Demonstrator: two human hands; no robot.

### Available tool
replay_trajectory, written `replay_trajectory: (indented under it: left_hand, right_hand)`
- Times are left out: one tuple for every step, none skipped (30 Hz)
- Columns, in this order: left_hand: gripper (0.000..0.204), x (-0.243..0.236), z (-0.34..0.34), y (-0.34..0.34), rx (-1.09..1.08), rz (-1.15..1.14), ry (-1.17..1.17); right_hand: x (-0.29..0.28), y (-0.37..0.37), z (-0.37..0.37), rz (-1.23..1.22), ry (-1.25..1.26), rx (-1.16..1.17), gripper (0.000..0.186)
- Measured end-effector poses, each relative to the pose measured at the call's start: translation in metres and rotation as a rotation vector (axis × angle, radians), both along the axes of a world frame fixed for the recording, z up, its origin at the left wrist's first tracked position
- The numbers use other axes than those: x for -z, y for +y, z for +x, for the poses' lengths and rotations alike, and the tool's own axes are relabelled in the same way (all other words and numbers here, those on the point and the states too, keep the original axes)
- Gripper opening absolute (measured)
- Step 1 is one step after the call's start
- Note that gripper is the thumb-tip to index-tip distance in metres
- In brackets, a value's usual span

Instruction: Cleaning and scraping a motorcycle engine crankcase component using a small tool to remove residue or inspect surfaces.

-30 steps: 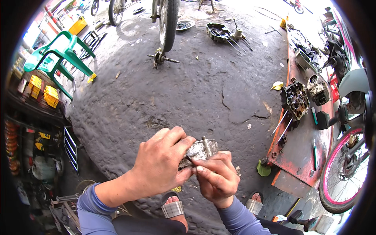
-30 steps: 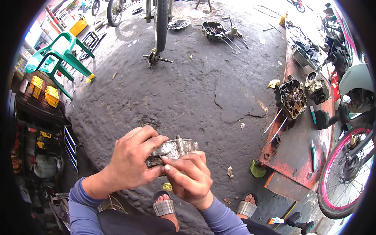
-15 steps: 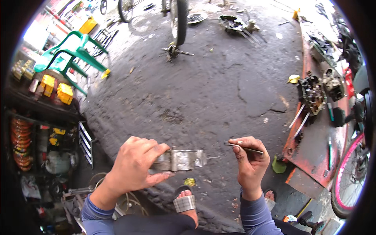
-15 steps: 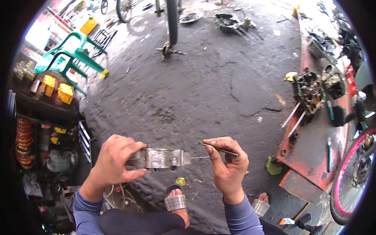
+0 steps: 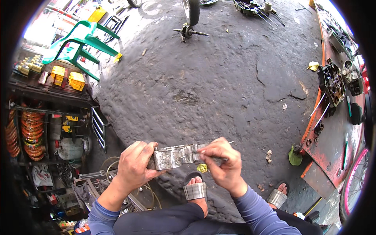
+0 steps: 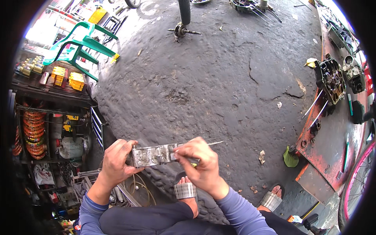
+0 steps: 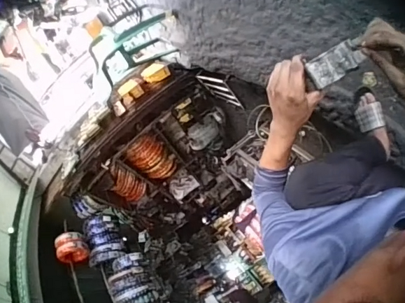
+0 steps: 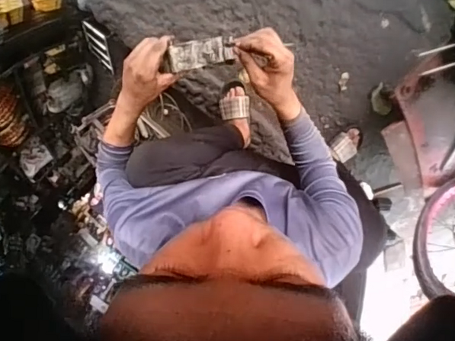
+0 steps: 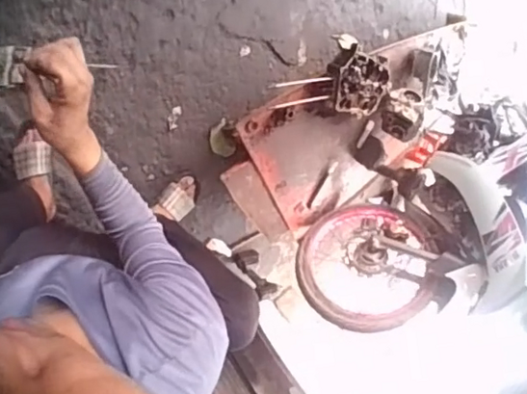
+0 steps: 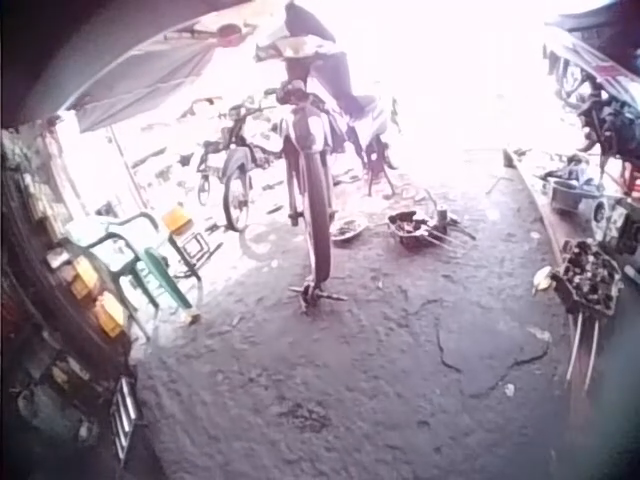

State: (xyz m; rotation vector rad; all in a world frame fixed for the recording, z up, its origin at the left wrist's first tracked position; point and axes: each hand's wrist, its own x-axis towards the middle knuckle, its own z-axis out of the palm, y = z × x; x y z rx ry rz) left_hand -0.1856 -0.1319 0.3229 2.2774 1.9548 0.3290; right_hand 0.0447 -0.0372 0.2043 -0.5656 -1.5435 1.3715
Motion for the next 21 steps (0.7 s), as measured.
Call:
replay_trajectory:
  left_hand:
    - [0.063, 0.0, 0.003, 0.001, 0.002, -0.001, -0.002]
    - [0.065, -0.002, 0.007, 0.003, -0.022, -0.007, 0.004]
    - [0.066, -0.004, 0.009, 0.004, -0.043, -0.017, 0.009]
    - [0.066, -0.005, 0.012, 0.007, -0.037, -0.021, 0.006]
    - [0.065, -0.005, 0.015, 0.009, -0.049, -0.016, 0.016]
    - [0.065, -0.006, 0.018, 0.012, -0.064, -0.01, 0.026]
    - [0.065, -0.008, 0.02, 0.015, -0.062, -0.013, 0.023]
    - [0.065, -0.01, 0.021, 0.02, -0.047, -0.008, 0.054]
    - [0.065, -0.012, 0.023, 0.023, -0.031, 0.0, 0.08]
    - [0.063, -0.012, 0.025, 0.025, -0.03, -0.001, 0.097]
    - [0.063, -0.012, 0.028, 0.026, -0.028, 0.001, 0.089]
    - [0.063, -0.011, 0.029, 0.028, -0.035, -0.01, 0.157]
    - [0.065, -0.01, 0.03, 0.028, -0.042, -0.02, 0.225]
    - [0.065, -0.009, 0.029, 0.029, -0.043, -0.023, 0.225]
    - [0.067, -0.009, 0.028, 0.029, -0.025, -0.03, 0.268]
    - [0.069, -0.009, 0.026, 0.029, -0.006, -0.036, 0.309]
    - [0.069, -0.008, 0.024, 0.03, -0.01, -0.037, 0.309]
    - [0.07, -0.005, 0.023, 0.032, -0.01, -0.007, 0.313]
    - [0.071, -0.003, 0.022, 0.034, -0.01, 0.024, 0.317]
    - [0.069, -0.004, 0.023, 0.036, -0.004, 0.019, 0.304]
    - [0.069, -0.004, 0.022, 0.035, -0.011, 0.022, 0.305]
  right_hand:
    - [0.003, 0.003, 0.002, 0.001, -0.034, 0.039, 0.017]
    - [0.004, -0.001, 0.001, -0.004, -0.026, -0.003, 0.017]
    - [0.0, -0.006, 0.002, -0.04, -0.04, -0.01, 0.018]
    - [0.003, -0.006, 0.005, -0.079, 0.0, 0.007, 0.017]
    - [0.006, -0.005, 0.008, -0.116, 0.04, 0.024, 0.017]
    - [0.005, -0.002, 0.01, -0.12, 0.037, 0.027, 0.017]
    - [0.002, 0.003, 0.013, -0.162, 0.094, -0.014, 0.016]
    - [0.0, 0.008, 0.014, -0.204, 0.151, -0.055, 0.015]
    - [-0.002, 0.011, 0.015, -0.203, 0.144, -0.051, 0.015]
    - [-0.005, 0.016, 0.013, -0.388, 0.165, -0.13, 0.015]
    - [-0.007, 0.021, 0.013, -0.572, 0.185, -0.208, 0.014]
    - [-0.007, 0.027, 0.012, -0.482, 0.153, -0.236, 0.012]
    - [-0.01, 0.032, 0.014, -0.485, 0.153, -0.237, 0.012]
    - [-0.017, 0.038, 0.02, -0.403, 0.063, -0.348, 0.013]
    - [-0.022, 0.043, 0.023, -0.318, -0.028, -0.458, 0.013]
    - [-0.024, 0.046, 0.023, -0.283, -0.061, -0.463, 0.013]
    - [-0.024, 0.05, 0.02, -0.284, -0.062, -0.466, 0.013]
    - [-0.025, 0.055, 0.017, -0.239, -0.07, -0.419, 0.014]
    - [-0.026, 0.057, 0.015, -0.194, -0.077, -0.373, 0.015]
    - [-0.027, 0.057, 0.019, -0.158, -0.124, -0.395, 0.017]
    - [-0.029, 0.056, 0.021, -0.154, -0.124, -0.401, 0.017]
